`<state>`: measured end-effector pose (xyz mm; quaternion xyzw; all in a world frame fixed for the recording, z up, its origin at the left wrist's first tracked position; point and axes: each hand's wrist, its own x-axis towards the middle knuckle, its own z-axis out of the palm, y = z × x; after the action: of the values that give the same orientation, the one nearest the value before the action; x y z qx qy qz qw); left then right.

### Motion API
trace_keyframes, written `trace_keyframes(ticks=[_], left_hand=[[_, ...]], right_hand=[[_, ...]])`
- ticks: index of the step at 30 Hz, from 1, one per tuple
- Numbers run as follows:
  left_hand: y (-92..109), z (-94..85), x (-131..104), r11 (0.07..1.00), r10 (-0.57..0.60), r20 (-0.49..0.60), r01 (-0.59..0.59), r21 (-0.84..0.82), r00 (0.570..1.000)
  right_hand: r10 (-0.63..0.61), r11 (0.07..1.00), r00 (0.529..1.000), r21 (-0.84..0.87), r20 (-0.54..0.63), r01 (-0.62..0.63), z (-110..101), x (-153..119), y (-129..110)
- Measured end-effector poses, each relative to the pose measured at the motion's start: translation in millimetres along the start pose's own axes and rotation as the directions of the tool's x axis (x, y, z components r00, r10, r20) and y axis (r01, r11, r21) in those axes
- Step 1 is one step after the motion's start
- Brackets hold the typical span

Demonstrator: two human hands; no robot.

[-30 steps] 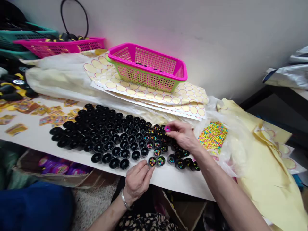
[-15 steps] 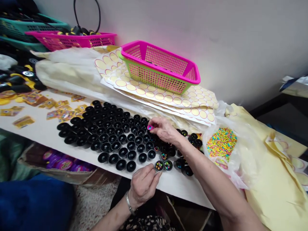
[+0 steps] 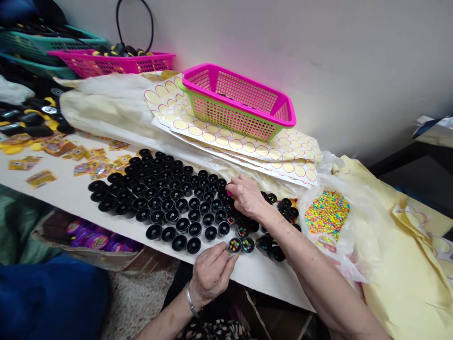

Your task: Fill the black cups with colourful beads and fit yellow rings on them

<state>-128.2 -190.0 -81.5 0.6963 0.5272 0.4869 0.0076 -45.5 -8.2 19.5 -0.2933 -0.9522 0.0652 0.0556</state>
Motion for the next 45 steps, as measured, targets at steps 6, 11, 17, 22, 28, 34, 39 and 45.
trace_keyframes(ticks=[6,11,17,22,28,34,39,45], left_hand=[[-0.3,0.9,-1.0,1.000,-0.007,0.019,0.007,0.020,1.000],[-0.8,0.9,-0.7,1.000,-0.006,0.033,0.006,0.017,0.999],[-0.3,0.4,0.5,1.000,-0.006,0.014,0.005,0.026,1.000],[-1.5,0.6,1.3,1.000,0.013,-0.012,-0.013,0.021,1.000],[-6.4,4.0,3.2,0.996,0.075,-0.024,-0.074,0.059,0.997],[-7.5,6.5,6.6,0.991,0.094,-0.012,-0.092,0.095,0.996],[-7.0,5.6,6.3,0.990,0.094,-0.003,-0.093,0.102,0.996],[-2.0,1.0,3.1,0.999,0.028,-0.007,-0.027,0.046,1.000]], right_hand=[[-0.094,0.974,0.991,-0.199,0.091,0.111,-0.1,4.8,-5.4],[-0.106,0.963,0.990,-0.237,0.093,0.125,-6.0,10.1,-12.2],[0.123,0.992,0.960,0.024,-0.251,-0.121,-18.8,-45.3,15.8],[0.600,0.773,0.704,0.048,-0.380,-0.633,-14.9,-154.7,84.0],[0.835,0.544,0.547,0.059,0.055,-0.837,-13.6,-198.2,125.9],[0.819,0.465,0.570,0.509,0.064,-0.725,-5.6,-192.2,132.0],[0.876,0.179,0.482,0.929,0.000,-0.325,-7.4,-199.6,118.0],[0.773,0.256,0.631,0.945,-0.074,-0.202,-21.9,-151.5,85.7]])
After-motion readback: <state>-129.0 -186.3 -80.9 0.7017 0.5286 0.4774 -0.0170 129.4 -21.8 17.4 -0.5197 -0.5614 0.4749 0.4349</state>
